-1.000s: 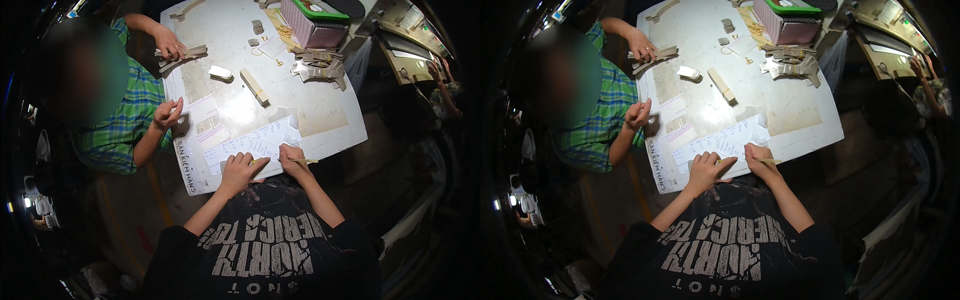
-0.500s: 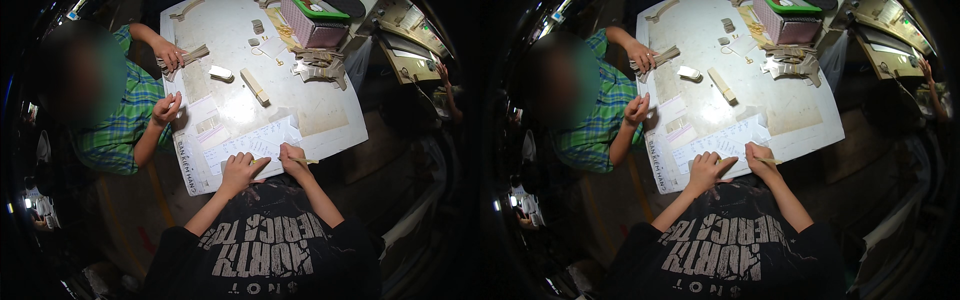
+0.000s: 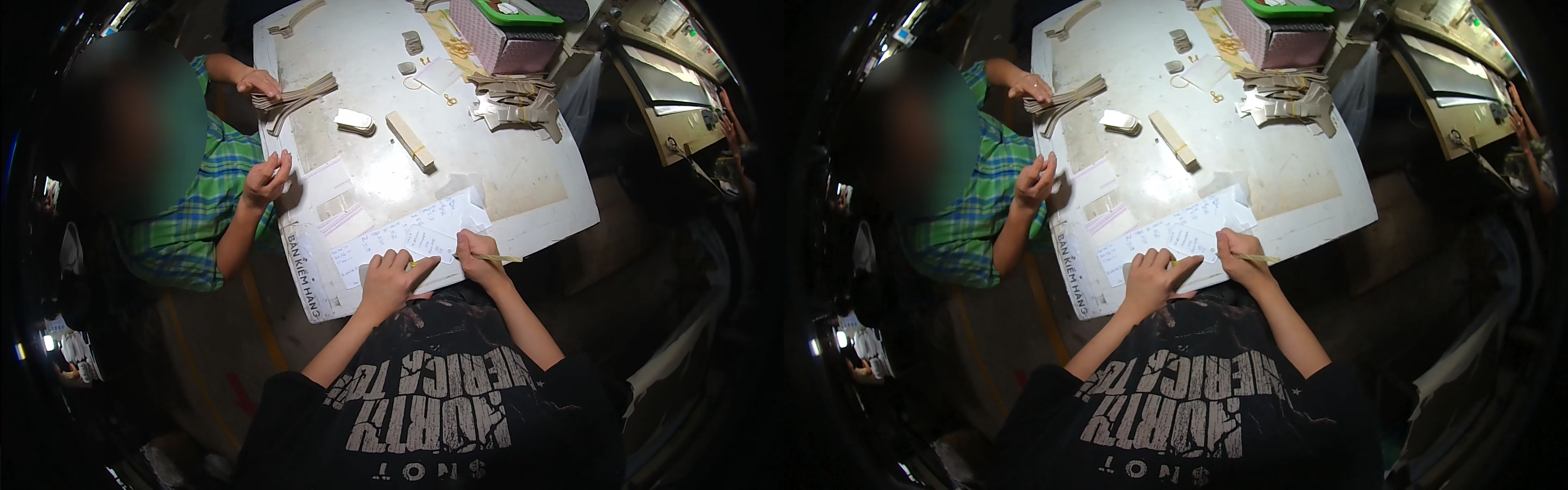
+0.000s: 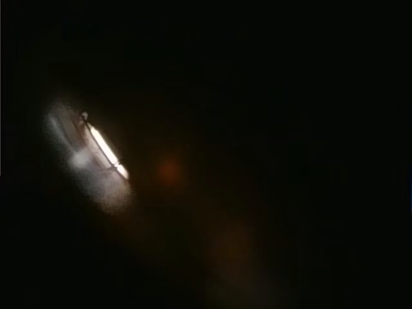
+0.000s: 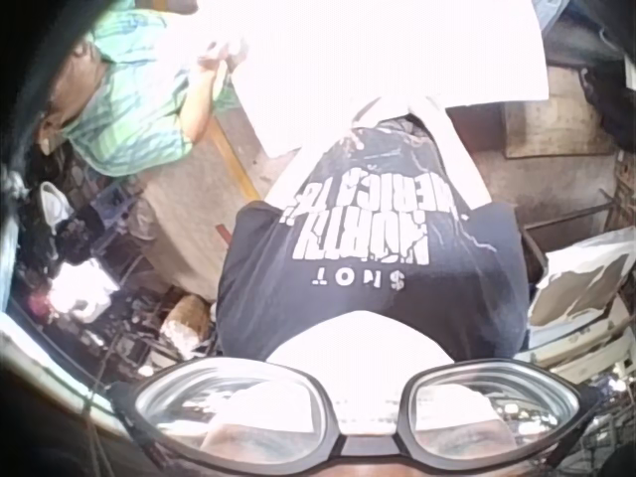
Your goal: The person writes on a document at a table, then walks to another workstation. They unpack a plastic bag containing small white parts, write on a label, and place the parts into the bag. The person then ties the bag closed and hands the document to a coworker.
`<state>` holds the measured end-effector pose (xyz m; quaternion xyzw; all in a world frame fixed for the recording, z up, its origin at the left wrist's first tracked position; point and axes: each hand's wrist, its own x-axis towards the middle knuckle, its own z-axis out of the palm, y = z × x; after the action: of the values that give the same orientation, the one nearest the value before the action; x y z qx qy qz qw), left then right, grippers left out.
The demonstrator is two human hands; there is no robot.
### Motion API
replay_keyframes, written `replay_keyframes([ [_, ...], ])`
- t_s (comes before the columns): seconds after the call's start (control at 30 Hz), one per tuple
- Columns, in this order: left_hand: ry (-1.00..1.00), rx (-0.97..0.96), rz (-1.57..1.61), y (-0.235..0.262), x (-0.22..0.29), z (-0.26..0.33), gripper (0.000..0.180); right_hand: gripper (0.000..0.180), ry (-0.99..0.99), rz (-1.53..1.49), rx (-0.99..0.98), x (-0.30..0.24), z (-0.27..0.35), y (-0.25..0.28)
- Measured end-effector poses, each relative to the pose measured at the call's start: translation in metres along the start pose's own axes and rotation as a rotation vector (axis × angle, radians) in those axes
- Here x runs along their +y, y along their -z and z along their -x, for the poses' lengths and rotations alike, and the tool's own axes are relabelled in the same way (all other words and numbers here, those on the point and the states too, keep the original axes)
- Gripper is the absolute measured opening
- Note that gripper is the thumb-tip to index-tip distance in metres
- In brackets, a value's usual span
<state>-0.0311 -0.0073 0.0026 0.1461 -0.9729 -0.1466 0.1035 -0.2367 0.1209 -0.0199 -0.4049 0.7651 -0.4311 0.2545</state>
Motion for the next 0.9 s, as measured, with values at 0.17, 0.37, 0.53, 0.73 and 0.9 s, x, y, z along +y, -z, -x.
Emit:
replay_keyframes([
  [0.17, 0.003, 0.011, 0.021, 0.0000, -0.0019, 0.0014, 0.079, 0.032, 0.016, 0.050, 0.003, -0.0019, -0.0011, -0.0030],
  [0.37, 0.005, 0.005, 0.027, 0.0034, -0.0027, 0.0031, 0.079, 0.032, 0.021, 0.007, 0.016, -0.0002, -0.0005, -0.0049],
  [0.53, 0.013, -0.015, 0.004, 0.0047, -0.0021, 0.0047, 0.081, 0.033, 0.012, 0.025, 0.003, -0.0017, -0.0008, -0.0055],
  [0.73, 0.006, 0.000, 0.009, 0.0027, -0.0034, 0.0055, 0.079, 0.033, -0.023, 0.002, -0.008, -0.0032, -0.0011, -0.0063],
  [0.9, 0.006, 0.003, 0.005, 0.0028, -0.0031, 0.0065, 0.080, 0.030, -0.006, 0.015, 0.010, -0.0017, -0.0022, -0.0068],
])
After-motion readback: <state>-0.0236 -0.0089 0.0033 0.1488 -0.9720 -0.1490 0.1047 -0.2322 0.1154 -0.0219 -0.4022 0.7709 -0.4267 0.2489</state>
